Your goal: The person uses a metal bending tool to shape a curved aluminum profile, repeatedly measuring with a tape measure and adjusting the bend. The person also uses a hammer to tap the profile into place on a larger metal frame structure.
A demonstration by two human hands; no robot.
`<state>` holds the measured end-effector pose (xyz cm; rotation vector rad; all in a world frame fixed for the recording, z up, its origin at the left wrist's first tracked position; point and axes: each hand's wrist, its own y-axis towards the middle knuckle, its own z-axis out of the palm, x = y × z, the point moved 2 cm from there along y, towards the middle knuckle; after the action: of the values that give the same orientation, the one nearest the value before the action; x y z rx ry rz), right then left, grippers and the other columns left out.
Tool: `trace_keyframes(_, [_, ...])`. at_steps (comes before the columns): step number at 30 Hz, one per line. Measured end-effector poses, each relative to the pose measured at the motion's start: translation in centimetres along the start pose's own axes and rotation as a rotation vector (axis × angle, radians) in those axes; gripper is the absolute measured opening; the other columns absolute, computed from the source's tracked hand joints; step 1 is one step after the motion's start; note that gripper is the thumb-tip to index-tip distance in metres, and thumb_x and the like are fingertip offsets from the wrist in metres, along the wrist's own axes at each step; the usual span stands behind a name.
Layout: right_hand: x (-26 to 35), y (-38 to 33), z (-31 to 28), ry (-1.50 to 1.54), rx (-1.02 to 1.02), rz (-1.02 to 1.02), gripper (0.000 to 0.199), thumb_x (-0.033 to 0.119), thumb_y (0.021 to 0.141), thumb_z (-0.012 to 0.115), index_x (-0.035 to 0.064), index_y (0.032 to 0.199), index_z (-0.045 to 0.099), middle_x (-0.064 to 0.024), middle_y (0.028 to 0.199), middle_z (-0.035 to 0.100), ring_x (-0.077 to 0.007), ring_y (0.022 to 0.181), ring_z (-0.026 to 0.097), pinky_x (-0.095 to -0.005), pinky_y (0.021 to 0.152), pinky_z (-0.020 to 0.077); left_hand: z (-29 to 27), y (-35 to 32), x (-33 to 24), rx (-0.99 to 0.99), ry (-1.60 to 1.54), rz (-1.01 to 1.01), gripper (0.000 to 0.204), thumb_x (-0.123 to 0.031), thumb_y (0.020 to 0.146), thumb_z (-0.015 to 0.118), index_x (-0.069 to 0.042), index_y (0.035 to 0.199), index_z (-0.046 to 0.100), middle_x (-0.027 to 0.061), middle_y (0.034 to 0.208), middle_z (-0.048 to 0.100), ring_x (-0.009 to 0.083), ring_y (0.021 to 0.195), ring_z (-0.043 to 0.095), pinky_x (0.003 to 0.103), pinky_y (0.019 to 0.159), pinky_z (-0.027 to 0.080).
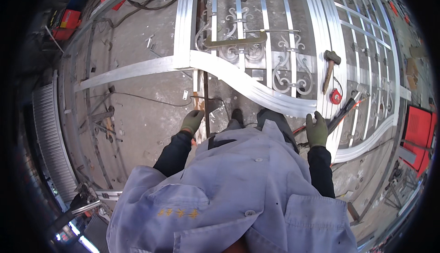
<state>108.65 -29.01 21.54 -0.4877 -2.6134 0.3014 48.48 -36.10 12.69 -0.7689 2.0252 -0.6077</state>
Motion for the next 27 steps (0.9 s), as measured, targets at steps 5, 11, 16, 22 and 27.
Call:
trace_keyframes(5, [-0.8,7.7,0.5,0.056,0.038,-0.115,0.067,0.051,0.111,0.071,-0.0027,0.15,0.07,-0.0275,0.142,0.077,-0.0408,0.133,0.074,-0.0497,0.115,0.0566,4.1,3.9,-9.7,-0.017,-0.183,0.069,0.063,-0.049,0.107,0.075,0.008,0.134,0.078,0.0155,0.124,0.083,0.0245,0.115,0.077,0.037,0.103,0.059])
trace_keyframes(11, [6.6,20.7,-0.3,0.111,0.065,-0.29,0.062,0.047,0.11,0.073,-0.0037,0.146,0.073,-0.0268,0.134,0.08,-0.0402,0.126,0.077,-0.0485,0.112,0.0573,7.0,11.3,-18.1,-0.058,-0.481,-0.026,0.061,-0.046,0.104,0.08,0.005,0.137,0.077,0.0083,0.118,0.081,0.0189,0.105,0.073,0.035,0.091,0.058])
trace_keyframes(16, [13.5,31.4,0.5,0.078,0.098,-0.212,0.064,0.054,0.109,0.069,0.0029,0.148,0.074,-0.0229,0.138,0.081,-0.0385,0.131,0.076,-0.0488,0.116,0.0547,6.9,16.1,-26.1,0.099,-0.8,-0.256,0.075,-0.065,0.109,0.071,-0.004,0.152,0.064,0.0093,0.132,0.077,0.0231,0.108,0.073,0.041,0.093,0.06])
trace_keyframes(22, [16.3,41.6,4.4,0.091,0.14,0.027,0.075,0.062,0.108,0.062,0.0005,0.148,0.074,-0.0291,0.143,0.077,-0.0426,0.141,0.07,-0.0461,0.12,0.052,8.0,23.9,-29.0,0.153,-1.059,-0.33,0.071,-0.07,0.112,0.063,-0.007,0.146,0.065,0.0106,0.124,0.077,0.0278,0.108,0.076,0.044,0.09,0.063])
trace_keyframes(27, [18.7,45.0,7.4,0.211,0.416,0.509,0.077,0.073,0.112,0.051,0.0017,0.108,0.08,-0.0136,0.096,0.082,-0.0267,0.082,0.078,-0.0443,0.074,0.0596,8.7,26.6,-29.5,0.149,-1.179,-0.466,0.056,-0.062,0.117,0.06,-0.012,0.14,0.068,0.0119,0.123,0.078,0.0295,0.108,0.076,0.046,0.096,0.061])
